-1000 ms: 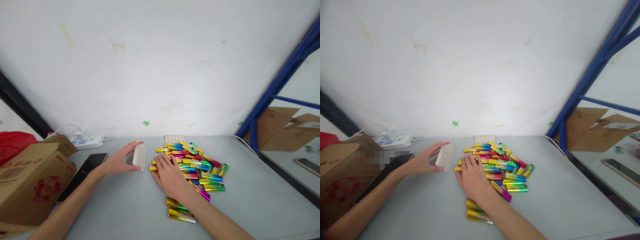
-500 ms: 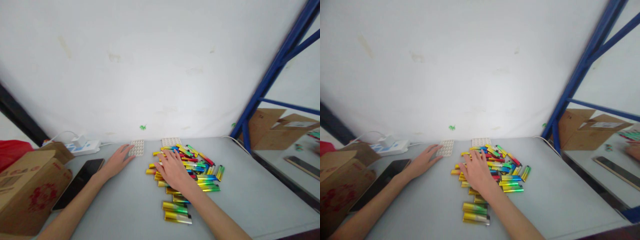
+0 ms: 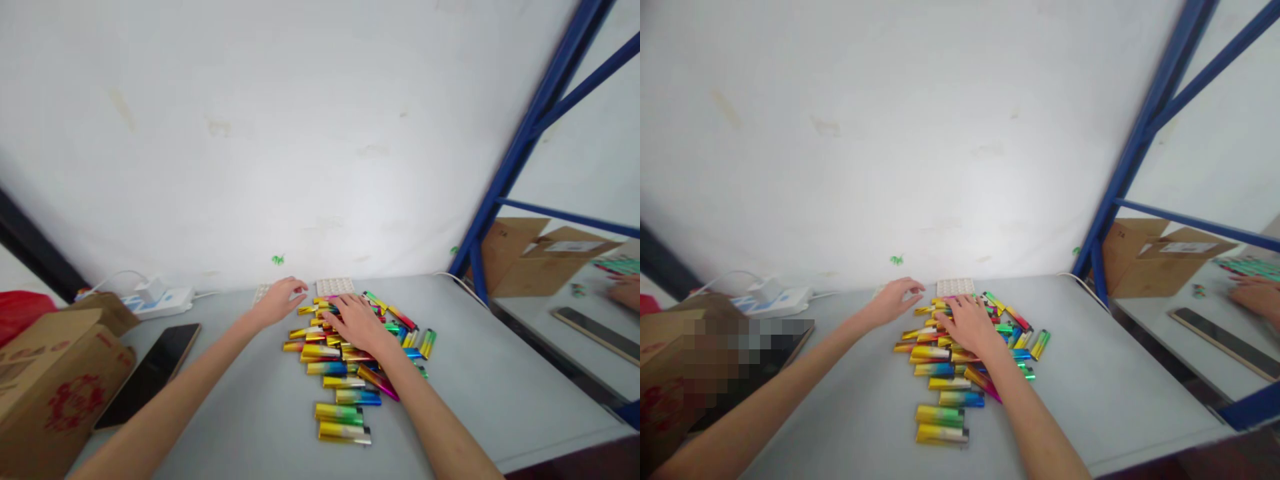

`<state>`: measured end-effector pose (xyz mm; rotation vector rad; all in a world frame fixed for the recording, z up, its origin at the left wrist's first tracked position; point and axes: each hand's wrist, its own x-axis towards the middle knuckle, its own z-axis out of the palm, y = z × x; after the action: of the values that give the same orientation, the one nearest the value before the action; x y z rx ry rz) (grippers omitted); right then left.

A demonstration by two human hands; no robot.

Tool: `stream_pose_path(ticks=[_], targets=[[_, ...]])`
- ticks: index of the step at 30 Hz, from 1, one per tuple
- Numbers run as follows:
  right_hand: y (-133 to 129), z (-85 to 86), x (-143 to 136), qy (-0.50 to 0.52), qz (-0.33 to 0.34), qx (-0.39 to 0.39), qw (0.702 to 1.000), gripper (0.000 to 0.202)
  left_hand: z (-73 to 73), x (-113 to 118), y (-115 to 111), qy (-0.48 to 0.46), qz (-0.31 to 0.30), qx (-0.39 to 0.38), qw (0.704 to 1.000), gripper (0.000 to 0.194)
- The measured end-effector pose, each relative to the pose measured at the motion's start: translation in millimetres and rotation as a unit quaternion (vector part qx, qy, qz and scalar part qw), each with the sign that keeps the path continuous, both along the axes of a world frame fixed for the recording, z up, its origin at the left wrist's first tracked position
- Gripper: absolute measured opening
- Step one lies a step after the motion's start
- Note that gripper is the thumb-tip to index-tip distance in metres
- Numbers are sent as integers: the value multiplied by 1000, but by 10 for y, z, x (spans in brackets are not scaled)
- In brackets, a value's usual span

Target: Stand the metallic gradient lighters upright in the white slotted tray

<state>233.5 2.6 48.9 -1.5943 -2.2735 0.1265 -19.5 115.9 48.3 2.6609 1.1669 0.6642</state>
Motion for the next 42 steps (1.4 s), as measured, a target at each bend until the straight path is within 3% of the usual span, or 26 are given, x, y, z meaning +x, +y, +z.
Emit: stream_pose_path(ticks=[2, 5, 8, 11, 14, 18, 25, 30, 35, 39, 42], targets=[[12, 7, 36, -11, 1, 4, 1000, 47, -10, 263, 140, 10, -14, -14, 1000, 28], [51, 19, 112, -19, 7, 8, 1000, 44, -73, 476, 332, 33, -32, -41, 998, 21], [107, 42, 223, 0, 0, 32, 999, 38, -112, 526, 449, 52, -45, -64, 996, 18], [178, 49, 396, 25, -60, 71, 995, 33, -114, 523, 487, 65, -55, -74, 994, 16], [252, 2, 615, 34, -128, 89, 987, 29, -120, 532, 458, 71, -59, -74, 993, 14], [309, -130, 852, 35, -158, 84, 983, 27, -164, 559, 334, 63, -47, -57, 995, 15], [324, -224, 937, 46, -55, 13, 997, 28, -196, 574, 192, 54, -4, -43, 998, 19], [314, -159, 951, 62, -29, -8, 998, 25, -43, 454, 115, 40, 20, -48, 998, 16], [269, -85, 982, 63, -36, -10, 997, 24, 168, -10, -248, -1, 45, -50, 998, 20], [238, -39, 965, 63, -38, -28, 997, 23, 233, -487, -821, -60, 78, -73, 992, 29], [222, -20, 944, 63, -35, -37, 997, 27, 188, -787, -1312, -69, 107, -74, 989, 36]])
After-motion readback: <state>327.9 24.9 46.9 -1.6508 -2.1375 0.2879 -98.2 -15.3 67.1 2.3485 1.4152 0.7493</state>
